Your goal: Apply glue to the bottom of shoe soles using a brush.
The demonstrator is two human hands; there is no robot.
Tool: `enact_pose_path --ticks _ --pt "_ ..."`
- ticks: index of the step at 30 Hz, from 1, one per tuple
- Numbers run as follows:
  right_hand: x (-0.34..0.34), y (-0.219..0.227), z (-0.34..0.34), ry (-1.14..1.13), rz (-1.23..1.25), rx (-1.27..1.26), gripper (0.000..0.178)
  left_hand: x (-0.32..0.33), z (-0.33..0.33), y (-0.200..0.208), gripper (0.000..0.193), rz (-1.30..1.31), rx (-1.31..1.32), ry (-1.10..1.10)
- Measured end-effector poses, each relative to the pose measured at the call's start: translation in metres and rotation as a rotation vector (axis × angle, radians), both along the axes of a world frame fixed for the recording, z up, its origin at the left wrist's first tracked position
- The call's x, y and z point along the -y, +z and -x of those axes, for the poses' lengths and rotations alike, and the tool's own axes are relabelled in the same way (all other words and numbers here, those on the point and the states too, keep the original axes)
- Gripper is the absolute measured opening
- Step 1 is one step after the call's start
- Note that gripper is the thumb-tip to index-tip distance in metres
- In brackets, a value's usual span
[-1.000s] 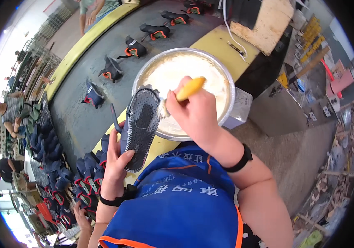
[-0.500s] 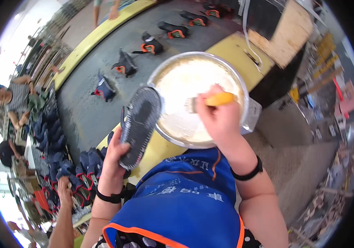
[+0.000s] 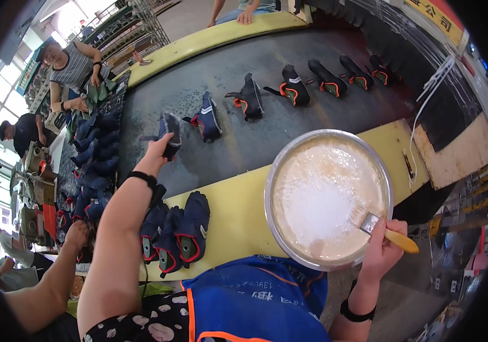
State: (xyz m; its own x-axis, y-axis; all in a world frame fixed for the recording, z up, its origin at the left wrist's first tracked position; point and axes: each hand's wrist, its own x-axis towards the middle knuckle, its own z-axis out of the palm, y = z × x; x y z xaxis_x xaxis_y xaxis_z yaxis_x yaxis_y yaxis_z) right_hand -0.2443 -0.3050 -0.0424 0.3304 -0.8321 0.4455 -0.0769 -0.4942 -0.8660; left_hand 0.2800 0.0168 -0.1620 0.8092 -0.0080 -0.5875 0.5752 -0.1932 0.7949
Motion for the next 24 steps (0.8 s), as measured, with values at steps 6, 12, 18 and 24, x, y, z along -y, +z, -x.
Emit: enact_pose_path --ticks 6,12,18,24 --pt "-0.001 0.012 -0.002 0.057 0.165 -0.063 0.013 0.002 -0.034 -0.036 0.092 -0.527 0.273 -0.221" --pt "-0.019 0.015 -0.018 0.058 0.114 -0.048 0.011 0.031 0.04 0.084 0.082 -0.464 0.245 -0.531" --pt "-0.025 0.007 -0.007 0.111 0.129 0.007 0.01 0.006 0.231 0.187 0.069 -1.226 0.534 -1.167" --pt "-0.036 0.004 -0.005 0.219 0.035 0.046 0.013 -0.024 0.327 0.091 0.063 -1.175 0.896 -0.899"
